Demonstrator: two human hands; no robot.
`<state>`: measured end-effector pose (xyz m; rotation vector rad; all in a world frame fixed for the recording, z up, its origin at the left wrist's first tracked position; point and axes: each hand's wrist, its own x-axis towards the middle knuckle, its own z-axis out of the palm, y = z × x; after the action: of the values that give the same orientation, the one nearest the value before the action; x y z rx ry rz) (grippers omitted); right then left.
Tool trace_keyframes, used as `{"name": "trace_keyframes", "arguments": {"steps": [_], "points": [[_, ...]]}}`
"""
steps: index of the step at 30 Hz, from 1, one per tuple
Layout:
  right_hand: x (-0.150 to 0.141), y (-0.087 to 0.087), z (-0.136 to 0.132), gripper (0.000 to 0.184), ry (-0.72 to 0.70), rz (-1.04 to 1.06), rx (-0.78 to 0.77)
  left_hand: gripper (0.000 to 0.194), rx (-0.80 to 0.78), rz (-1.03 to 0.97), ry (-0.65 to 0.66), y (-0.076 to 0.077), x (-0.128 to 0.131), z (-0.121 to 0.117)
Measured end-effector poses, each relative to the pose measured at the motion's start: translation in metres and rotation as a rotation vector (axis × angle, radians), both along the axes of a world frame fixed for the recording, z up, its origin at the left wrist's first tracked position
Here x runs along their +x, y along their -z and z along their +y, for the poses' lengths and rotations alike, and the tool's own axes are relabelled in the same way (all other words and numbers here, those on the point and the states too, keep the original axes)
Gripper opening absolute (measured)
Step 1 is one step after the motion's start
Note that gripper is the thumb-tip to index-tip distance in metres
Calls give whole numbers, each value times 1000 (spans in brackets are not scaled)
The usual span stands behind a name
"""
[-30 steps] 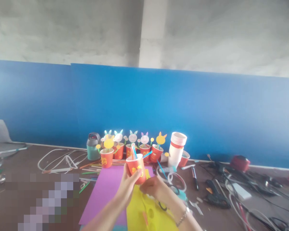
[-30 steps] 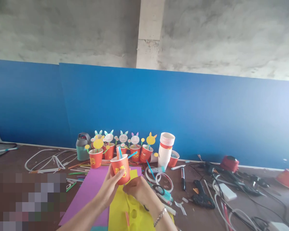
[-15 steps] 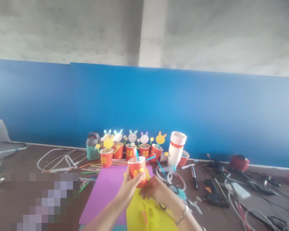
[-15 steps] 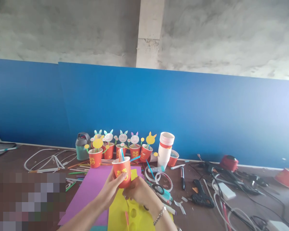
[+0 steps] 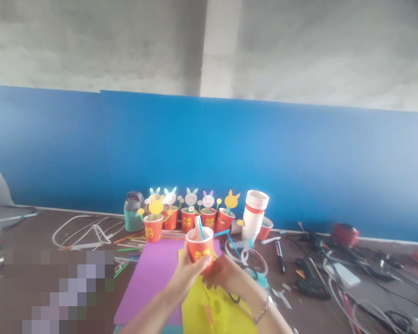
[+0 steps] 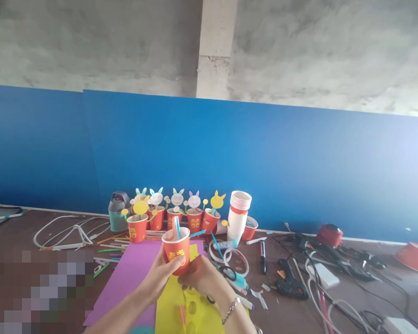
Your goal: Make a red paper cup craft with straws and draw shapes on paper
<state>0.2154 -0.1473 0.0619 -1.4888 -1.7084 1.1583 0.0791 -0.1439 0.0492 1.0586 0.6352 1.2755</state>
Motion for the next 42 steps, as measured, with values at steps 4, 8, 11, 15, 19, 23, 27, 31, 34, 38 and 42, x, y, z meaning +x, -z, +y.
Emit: {"name": "trace_keyframes", "arguments": {"steps": [4, 8, 11, 15, 19, 23, 27, 31, 34, 38, 42], "points": [[4, -1, 1, 13, -63, -27, -48, 75, 38, 35, 68, -2, -5, -1], [21, -14, 3, 11, -88, 38, -15, 76, 90, 69, 49, -3, -9, 2], [30, -31, 0, 30, 18, 344, 127, 76, 122, 111, -2, -1, -10, 5], [26, -43, -7, 39, 118, 610, 144, 74, 169, 193, -28, 3, -10, 7], [19, -36, -6, 34, 209, 635, 132, 70, 163, 207, 10, 4, -10, 6], [21, -32, -3, 34, 220, 605, 160, 73, 98, 77, 6, 3, -10, 5], [21, -41, -6, 38, 205, 567, 180, 74, 101, -64, 10, 4, -9, 6], [17, -49, -12, 39, 255, 548, 224, 72, 75, -57, -5, 5, -9, 8], [15, -52, -15, 39, 327, 534, 267, 72, 71, -54, 0, 4, -9, 8], [18, -52, -14, 40, 342, 491, 325, 70, 92, -12, 53, 3, -13, 8], [26, -50, -10, 43, 232, 414, 296, 70, 158, 124, 205, -7, -15, 5]]}}
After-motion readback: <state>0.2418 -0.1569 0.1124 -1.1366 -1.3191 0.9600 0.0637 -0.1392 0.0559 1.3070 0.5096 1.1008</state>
